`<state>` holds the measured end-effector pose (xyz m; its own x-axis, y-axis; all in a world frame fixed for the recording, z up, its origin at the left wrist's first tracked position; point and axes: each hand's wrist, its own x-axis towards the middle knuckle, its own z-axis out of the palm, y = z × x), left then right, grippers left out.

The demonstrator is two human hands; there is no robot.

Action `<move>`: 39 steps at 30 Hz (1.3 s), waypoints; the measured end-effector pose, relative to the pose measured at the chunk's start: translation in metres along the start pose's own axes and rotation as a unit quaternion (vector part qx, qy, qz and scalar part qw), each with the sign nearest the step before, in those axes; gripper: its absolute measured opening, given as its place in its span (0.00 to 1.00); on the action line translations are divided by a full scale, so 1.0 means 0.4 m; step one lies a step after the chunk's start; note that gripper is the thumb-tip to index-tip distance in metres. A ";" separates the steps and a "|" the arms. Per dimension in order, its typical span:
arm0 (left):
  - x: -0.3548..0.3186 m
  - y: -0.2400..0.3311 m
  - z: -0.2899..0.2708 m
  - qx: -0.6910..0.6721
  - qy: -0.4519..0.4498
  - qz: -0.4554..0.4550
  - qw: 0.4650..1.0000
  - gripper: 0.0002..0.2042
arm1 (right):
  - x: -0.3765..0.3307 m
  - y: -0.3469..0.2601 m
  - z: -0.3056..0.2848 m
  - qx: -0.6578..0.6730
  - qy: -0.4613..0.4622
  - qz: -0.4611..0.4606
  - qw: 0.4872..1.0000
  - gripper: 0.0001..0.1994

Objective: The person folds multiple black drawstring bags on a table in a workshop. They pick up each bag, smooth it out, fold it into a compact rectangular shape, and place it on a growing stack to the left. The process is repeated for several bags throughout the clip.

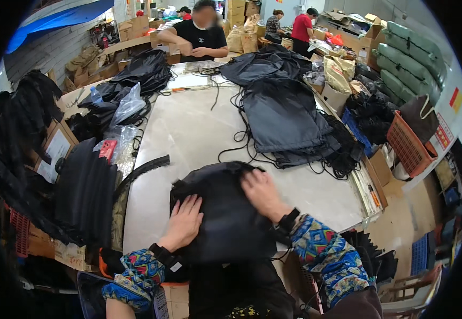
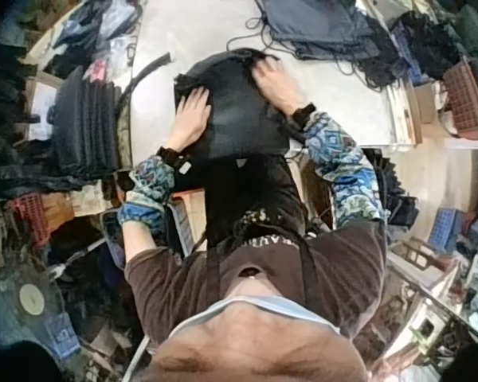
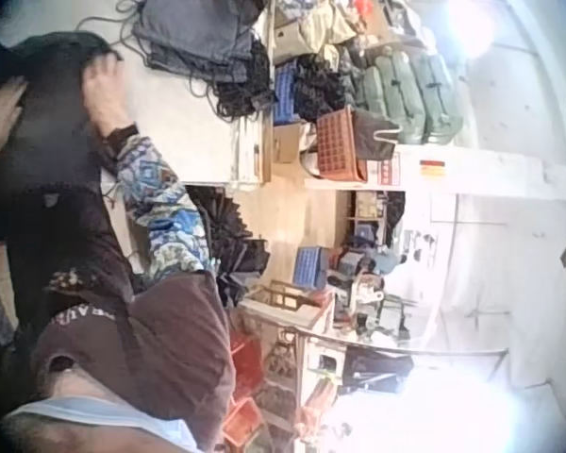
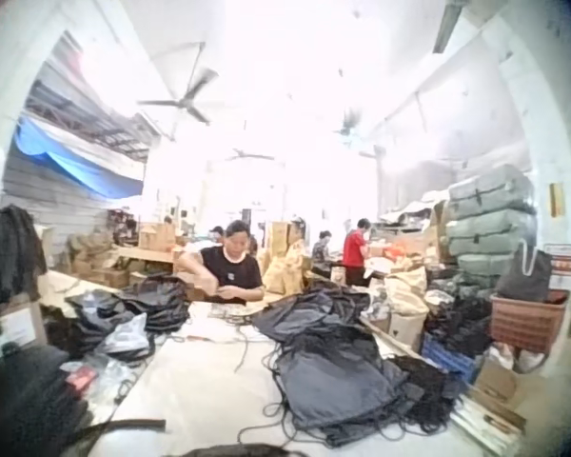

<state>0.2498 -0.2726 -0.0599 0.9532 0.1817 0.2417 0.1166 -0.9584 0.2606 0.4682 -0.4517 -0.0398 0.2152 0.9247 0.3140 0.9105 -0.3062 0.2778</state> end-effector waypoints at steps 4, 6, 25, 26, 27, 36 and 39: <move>0.004 0.009 0.005 -0.007 -0.025 -0.060 0.998 0.28 | -0.071 0.103 -0.023 0.183 0.113 0.144 0.966 0.24; 0.009 0.023 -0.004 0.050 -0.027 -0.038 0.998 0.30 | -0.089 0.103 -0.021 0.330 0.101 0.234 0.909 0.26; 0.077 -0.073 -0.032 0.057 -0.095 -0.133 0.985 0.32 | -0.111 0.105 0.015 0.255 -0.005 0.160 0.954 0.26; 0.070 -0.082 -0.031 0.060 -0.081 -0.132 0.986 0.32 | -0.072 0.061 -0.004 0.248 -0.007 0.170 0.954 0.26; 0.065 -0.088 -0.024 0.062 -0.070 -0.127 0.988 0.32 | -0.055 0.035 -0.014 0.240 -0.011 0.185 0.953 0.26; 0.072 -0.096 -0.063 -0.001 -0.124 -0.156 0.980 0.32 | -0.088 0.275 -0.063 0.136 -0.207 0.198 0.948 0.08; 0.101 -0.136 -0.056 -0.154 -0.087 -0.152 0.973 0.32 | 0.047 0.190 -0.202 0.657 -0.225 0.205 0.690 0.11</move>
<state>0.2755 -0.2081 -0.0434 0.9238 0.3804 -0.0440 0.3361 -0.7502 0.5694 0.5131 -0.4760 0.0606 0.3680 0.8886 -0.2737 0.2107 -0.3664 -0.9063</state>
